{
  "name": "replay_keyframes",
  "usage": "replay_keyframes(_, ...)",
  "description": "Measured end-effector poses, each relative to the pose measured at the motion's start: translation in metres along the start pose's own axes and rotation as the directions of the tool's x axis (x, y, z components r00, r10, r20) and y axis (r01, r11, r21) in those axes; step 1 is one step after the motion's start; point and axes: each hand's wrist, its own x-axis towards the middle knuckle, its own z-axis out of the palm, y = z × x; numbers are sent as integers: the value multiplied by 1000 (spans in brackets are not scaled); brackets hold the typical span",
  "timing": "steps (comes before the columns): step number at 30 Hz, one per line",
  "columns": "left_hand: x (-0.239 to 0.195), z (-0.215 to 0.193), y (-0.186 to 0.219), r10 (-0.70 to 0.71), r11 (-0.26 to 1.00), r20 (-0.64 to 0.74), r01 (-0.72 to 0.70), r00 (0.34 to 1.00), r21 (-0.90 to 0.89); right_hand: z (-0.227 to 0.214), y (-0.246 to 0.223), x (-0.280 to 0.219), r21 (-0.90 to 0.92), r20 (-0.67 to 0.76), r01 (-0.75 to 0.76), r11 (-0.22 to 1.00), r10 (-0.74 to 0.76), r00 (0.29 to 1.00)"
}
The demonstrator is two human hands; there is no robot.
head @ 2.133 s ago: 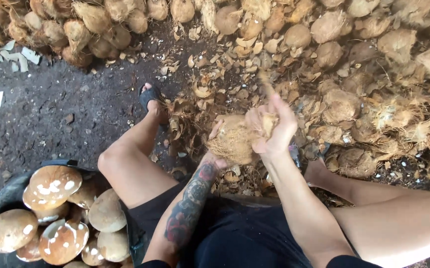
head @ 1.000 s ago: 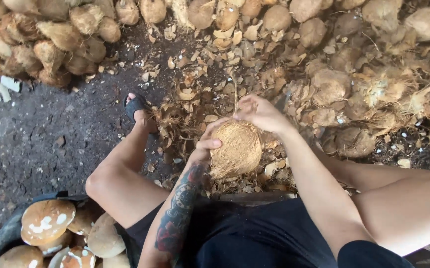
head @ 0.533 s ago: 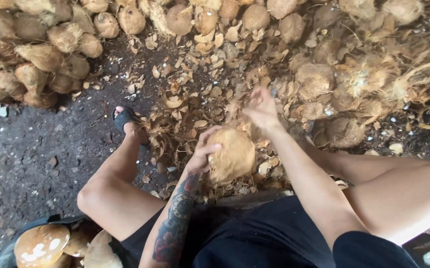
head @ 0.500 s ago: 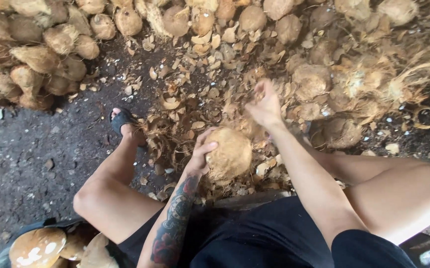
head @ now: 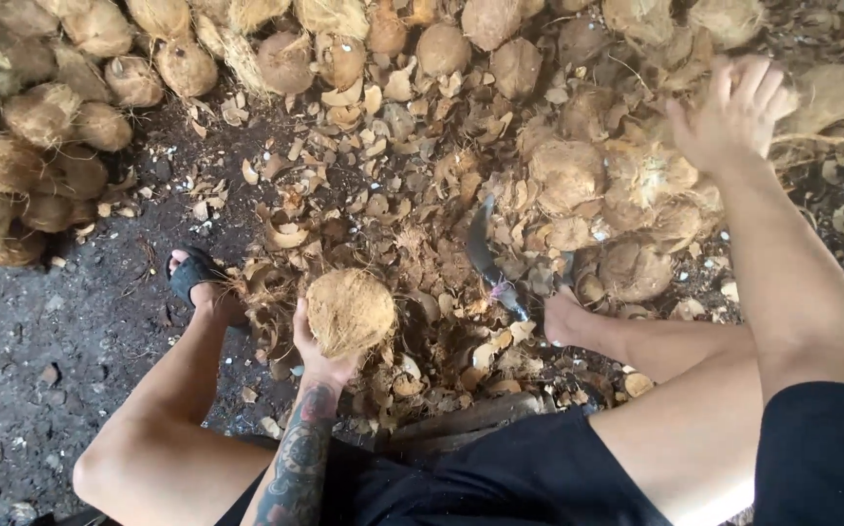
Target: The person sits on the ground and uses a large knife to peel the husk off a coconut. They rotate the coconut to remove the fibrous outer layer, then briefly pour water from the coconut into a blue bucket before continuing to peel it.
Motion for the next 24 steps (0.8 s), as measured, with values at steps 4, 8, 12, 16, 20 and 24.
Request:
replay_keyframes(4,-13,39,11,-33,993,-264,61,964,100,5,-2,-18,154,316,-124,980,70,946)
replay_keyframes(8,-11,41,9,-61,978,-294,116,954,173,-24,-23,-35,496,367,-424,758,260,893)
replay_keyframes(12,-19,57,9,-69,981,-387,132,919,138,-34,-37,-32,498,17,-221,839,245,969)
replay_keyframes(16,-22,62,4,-48,986,-282,90,958,138,-52,-120,-73,795,-221,386,468,-370,902)
replay_keyframes(20,-53,80,3,-81,989,-252,109,964,100,-77,-253,-195,872,-107,438,218,-788,607)
replay_keyframes(24,5,-7,-24,-51,996,-248,67,967,54,-72,-341,-264,759,-311,651,12,-872,379)
